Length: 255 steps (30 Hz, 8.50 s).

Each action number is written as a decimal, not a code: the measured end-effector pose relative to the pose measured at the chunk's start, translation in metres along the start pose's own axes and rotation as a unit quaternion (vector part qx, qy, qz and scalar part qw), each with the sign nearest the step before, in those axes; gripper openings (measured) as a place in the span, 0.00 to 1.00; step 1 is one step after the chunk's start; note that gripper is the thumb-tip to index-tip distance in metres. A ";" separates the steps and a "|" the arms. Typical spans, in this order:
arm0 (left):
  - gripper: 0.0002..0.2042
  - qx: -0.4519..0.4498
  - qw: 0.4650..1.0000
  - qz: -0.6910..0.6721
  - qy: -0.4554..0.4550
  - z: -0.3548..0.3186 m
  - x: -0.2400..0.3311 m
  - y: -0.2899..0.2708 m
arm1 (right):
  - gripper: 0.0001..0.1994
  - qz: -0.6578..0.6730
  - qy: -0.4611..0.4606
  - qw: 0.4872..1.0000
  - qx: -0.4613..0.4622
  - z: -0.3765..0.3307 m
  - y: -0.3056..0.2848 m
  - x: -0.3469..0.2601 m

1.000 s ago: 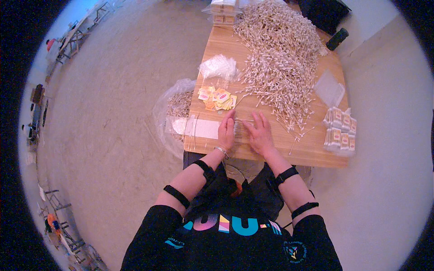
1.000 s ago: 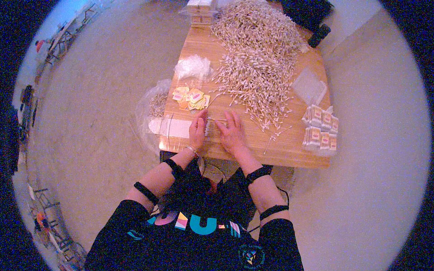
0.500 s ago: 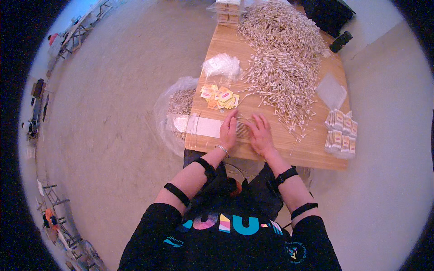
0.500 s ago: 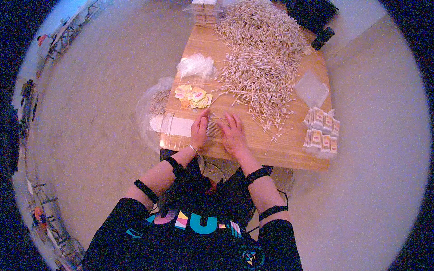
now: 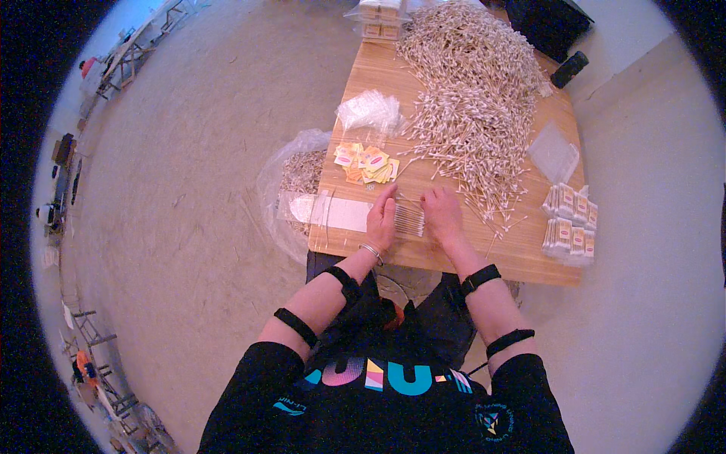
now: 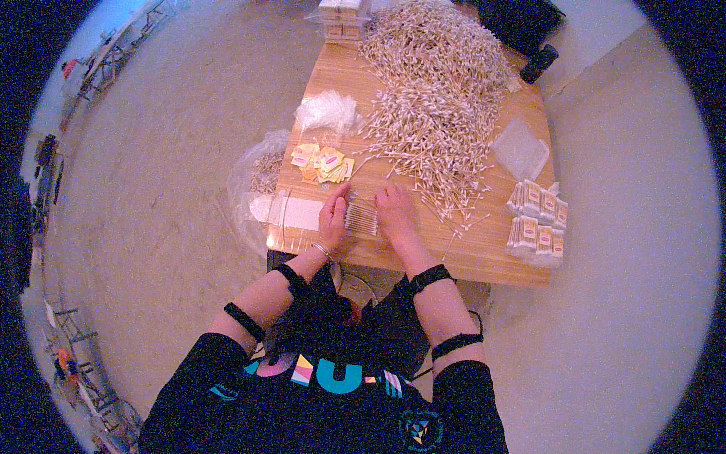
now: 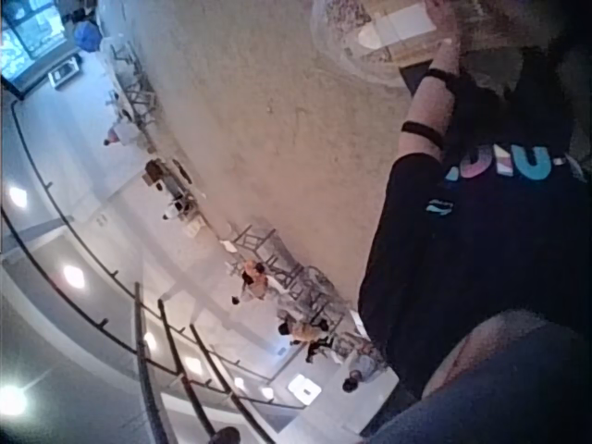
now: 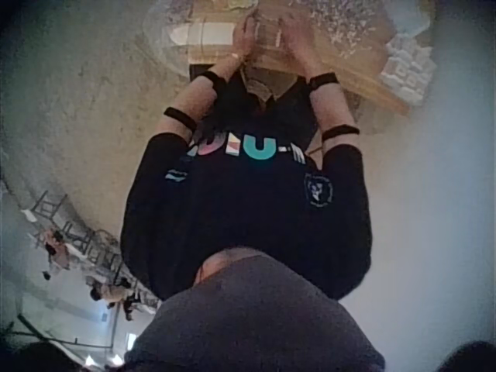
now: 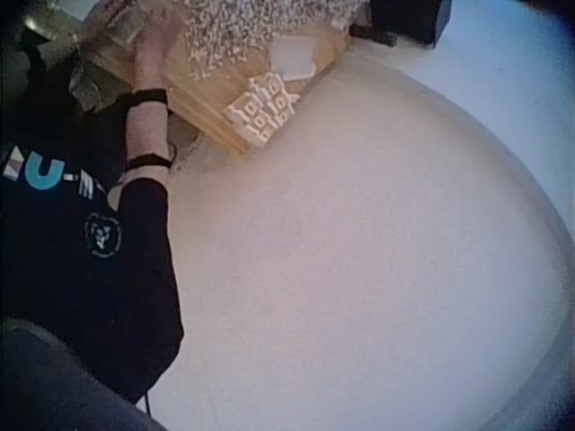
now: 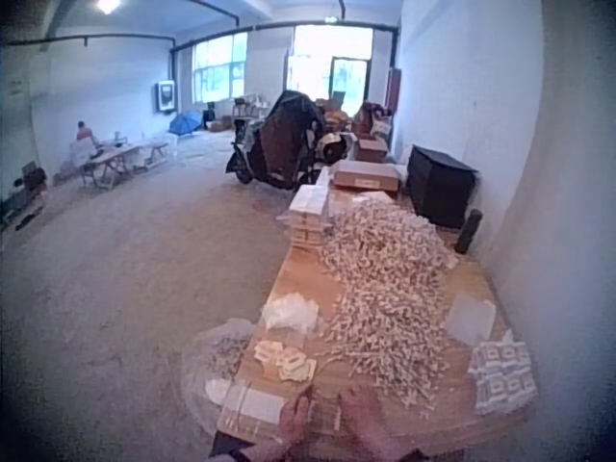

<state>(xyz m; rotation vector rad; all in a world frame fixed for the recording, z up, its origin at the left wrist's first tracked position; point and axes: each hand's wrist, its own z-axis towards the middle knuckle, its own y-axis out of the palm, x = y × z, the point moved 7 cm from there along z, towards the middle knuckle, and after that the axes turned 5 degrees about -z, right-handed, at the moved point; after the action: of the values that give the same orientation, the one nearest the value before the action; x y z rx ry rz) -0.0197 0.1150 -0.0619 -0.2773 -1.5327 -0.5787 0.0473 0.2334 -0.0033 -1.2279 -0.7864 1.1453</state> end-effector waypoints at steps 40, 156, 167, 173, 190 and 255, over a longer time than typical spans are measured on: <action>0.19 -0.011 0.999 0.046 0.018 0.003 0.004 0.004 | 0.09 0.051 0.095 0.993 0.045 -0.006 -0.004 0.029; 0.21 -0.031 0.999 0.017 -0.009 -0.001 0.016 0.000 | 0.42 0.001 0.016 0.992 -0.127 -0.046 0.016 -0.054; 0.26 -0.252 0.798 0.530 0.135 -0.067 0.056 0.002 | 0.44 -0.041 0.019 0.989 -0.137 -0.048 0.019 -0.051; 0.28 -0.258 0.795 0.535 0.123 -0.066 0.051 0.001 | 0.43 -0.018 0.011 0.990 -0.137 -0.047 0.017 -0.055; 0.32 -0.286 0.797 0.526 0.077 -0.059 0.051 0.005 | 0.47 -0.047 0.002 0.991 -0.129 -0.047 0.019 -0.054; 0.23 -0.125 0.906 0.405 0.022 -0.022 0.047 -0.011 | 0.39 -0.042 0.039 0.992 -0.109 -0.049 0.029 -0.069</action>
<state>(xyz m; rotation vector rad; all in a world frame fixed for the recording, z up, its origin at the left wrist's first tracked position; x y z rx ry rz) -0.0097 0.0862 -0.0183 -1.0320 -1.1522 -0.1055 0.0671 0.1512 -0.0337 -1.3991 -0.9128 0.9554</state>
